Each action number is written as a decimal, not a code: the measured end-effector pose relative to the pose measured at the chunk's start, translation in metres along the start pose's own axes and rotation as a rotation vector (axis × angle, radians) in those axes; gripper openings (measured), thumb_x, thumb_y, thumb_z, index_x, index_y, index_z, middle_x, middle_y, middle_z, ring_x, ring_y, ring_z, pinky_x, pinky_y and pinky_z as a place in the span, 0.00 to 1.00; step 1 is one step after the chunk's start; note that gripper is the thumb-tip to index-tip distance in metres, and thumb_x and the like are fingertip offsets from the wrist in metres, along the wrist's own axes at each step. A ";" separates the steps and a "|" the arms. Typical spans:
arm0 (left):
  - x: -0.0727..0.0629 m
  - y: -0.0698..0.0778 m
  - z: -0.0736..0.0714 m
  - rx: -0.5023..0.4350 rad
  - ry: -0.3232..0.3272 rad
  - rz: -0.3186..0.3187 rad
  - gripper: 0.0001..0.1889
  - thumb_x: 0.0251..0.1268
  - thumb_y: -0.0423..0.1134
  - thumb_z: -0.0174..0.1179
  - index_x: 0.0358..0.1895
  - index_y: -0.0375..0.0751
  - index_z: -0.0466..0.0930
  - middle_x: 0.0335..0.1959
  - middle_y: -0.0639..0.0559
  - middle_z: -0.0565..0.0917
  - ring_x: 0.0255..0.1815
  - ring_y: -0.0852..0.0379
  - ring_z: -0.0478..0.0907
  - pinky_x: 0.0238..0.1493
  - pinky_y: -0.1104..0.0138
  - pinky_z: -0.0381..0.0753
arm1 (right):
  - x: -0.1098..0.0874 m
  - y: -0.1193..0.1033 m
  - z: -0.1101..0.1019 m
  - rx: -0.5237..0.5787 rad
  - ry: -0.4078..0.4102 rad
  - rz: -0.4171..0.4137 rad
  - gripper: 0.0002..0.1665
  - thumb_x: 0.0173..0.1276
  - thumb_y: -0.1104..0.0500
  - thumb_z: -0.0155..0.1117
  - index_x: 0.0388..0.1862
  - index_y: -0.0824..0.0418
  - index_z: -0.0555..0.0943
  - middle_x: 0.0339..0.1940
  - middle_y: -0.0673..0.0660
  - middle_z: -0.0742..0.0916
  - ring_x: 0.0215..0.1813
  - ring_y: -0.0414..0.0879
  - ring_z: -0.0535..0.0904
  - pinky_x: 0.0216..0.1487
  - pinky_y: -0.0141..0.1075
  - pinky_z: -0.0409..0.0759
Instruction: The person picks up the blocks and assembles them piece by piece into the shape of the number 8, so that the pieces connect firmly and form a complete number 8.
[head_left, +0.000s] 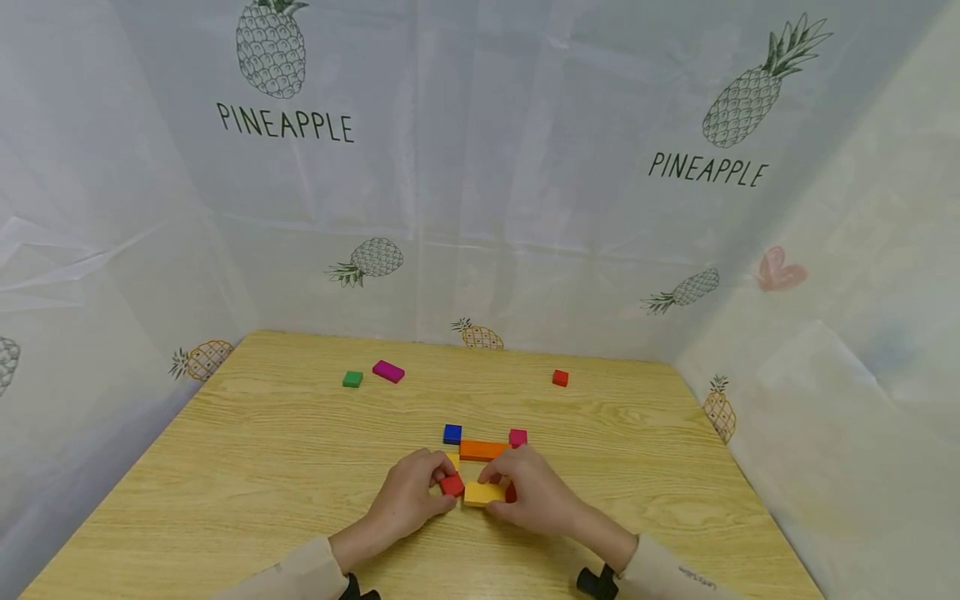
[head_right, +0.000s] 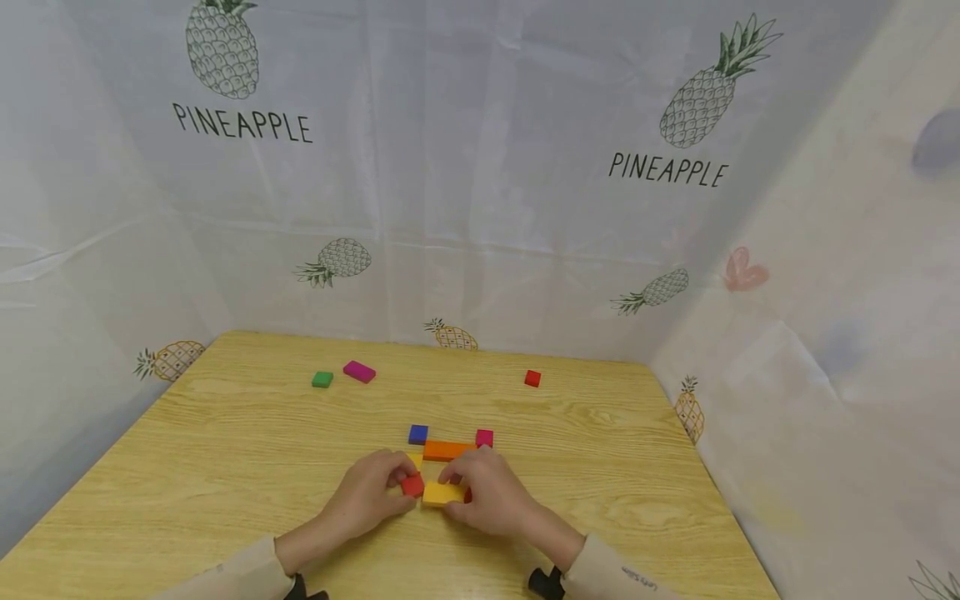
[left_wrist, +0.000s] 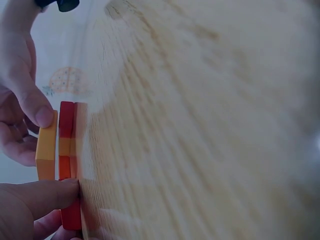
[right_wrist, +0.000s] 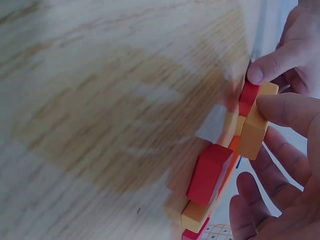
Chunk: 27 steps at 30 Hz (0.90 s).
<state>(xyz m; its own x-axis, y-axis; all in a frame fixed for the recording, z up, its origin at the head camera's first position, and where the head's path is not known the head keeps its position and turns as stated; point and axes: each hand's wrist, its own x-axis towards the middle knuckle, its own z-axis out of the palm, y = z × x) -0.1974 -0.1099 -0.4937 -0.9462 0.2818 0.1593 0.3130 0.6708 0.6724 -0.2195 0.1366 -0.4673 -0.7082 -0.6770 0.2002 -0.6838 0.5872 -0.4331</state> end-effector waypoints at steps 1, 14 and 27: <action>0.000 0.000 0.000 0.000 0.001 -0.001 0.16 0.54 0.37 0.82 0.41 0.48 0.84 0.33 0.57 0.77 0.34 0.60 0.69 0.36 0.68 0.70 | 0.000 0.000 0.001 -0.002 -0.002 0.000 0.14 0.63 0.58 0.82 0.46 0.52 0.89 0.41 0.42 0.88 0.45 0.40 0.79 0.49 0.35 0.75; -0.001 0.000 -0.001 -0.005 0.007 0.003 0.16 0.53 0.35 0.82 0.41 0.48 0.84 0.32 0.57 0.77 0.33 0.61 0.69 0.35 0.68 0.69 | -0.002 -0.003 0.006 -0.011 -0.017 -0.019 0.15 0.62 0.58 0.82 0.46 0.52 0.89 0.42 0.41 0.88 0.45 0.38 0.79 0.51 0.36 0.74; 0.000 0.000 -0.001 -0.008 0.013 0.011 0.15 0.54 0.35 0.81 0.41 0.48 0.84 0.33 0.57 0.77 0.33 0.61 0.69 0.35 0.69 0.69 | -0.006 0.001 0.011 -0.068 -0.021 0.014 0.16 0.61 0.54 0.84 0.47 0.50 0.89 0.41 0.39 0.88 0.43 0.35 0.71 0.51 0.37 0.71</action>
<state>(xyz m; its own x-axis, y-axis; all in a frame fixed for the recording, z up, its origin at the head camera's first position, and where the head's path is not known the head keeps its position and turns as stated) -0.1970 -0.1103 -0.4932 -0.9437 0.2802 0.1758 0.3227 0.6621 0.6764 -0.2142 0.1366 -0.4790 -0.7144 -0.6772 0.1760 -0.6847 0.6250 -0.3749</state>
